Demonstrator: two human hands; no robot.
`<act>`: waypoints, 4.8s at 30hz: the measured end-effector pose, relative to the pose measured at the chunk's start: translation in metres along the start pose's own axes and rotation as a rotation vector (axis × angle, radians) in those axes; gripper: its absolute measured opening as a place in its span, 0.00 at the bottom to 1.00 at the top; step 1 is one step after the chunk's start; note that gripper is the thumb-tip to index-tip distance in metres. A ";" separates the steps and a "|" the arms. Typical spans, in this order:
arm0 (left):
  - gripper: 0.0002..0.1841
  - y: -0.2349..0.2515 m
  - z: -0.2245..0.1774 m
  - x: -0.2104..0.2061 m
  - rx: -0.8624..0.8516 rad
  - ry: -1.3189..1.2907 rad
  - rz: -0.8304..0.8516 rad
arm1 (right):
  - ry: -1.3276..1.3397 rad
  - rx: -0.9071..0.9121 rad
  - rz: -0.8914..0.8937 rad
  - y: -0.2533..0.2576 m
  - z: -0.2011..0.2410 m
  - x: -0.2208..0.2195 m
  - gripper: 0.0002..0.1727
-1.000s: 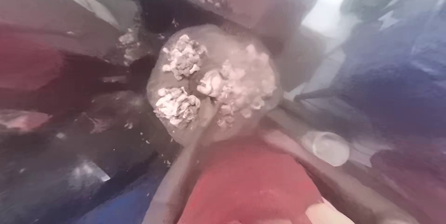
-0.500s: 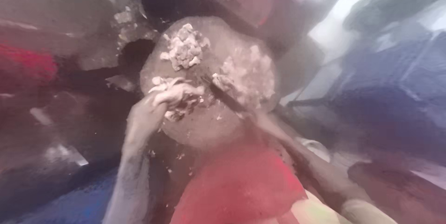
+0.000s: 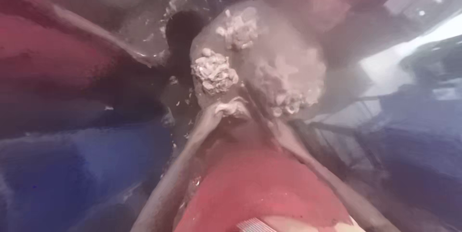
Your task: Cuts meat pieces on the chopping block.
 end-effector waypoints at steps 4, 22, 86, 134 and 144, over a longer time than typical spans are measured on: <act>0.18 0.013 0.007 -0.050 -0.012 0.044 -0.044 | 0.183 0.279 0.031 -0.015 0.084 -0.007 0.29; 0.18 -0.062 0.044 -0.069 0.017 0.129 -0.029 | -0.360 0.166 0.184 -0.043 0.084 -0.009 0.34; 0.09 -0.034 0.061 -0.131 0.293 -1.504 0.485 | -0.230 -0.070 0.263 -0.001 0.014 -0.082 0.35; 0.24 -0.025 0.048 -0.052 0.073 -0.194 0.365 | -0.166 -0.184 0.267 -0.015 0.016 -0.090 0.38; 0.30 -0.019 0.065 -0.090 0.251 -0.514 0.186 | -0.109 -0.116 0.271 -0.001 0.011 -0.083 0.34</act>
Point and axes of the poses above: each hand's wrist, its own y-axis towards the middle knuckle, its own x-axis out of the back of the hand, z = x × y, the point moved 1 cm from there along y, towards the middle knuckle, and after that the axes turned 14 degrees about y, right-handed, at the moved point
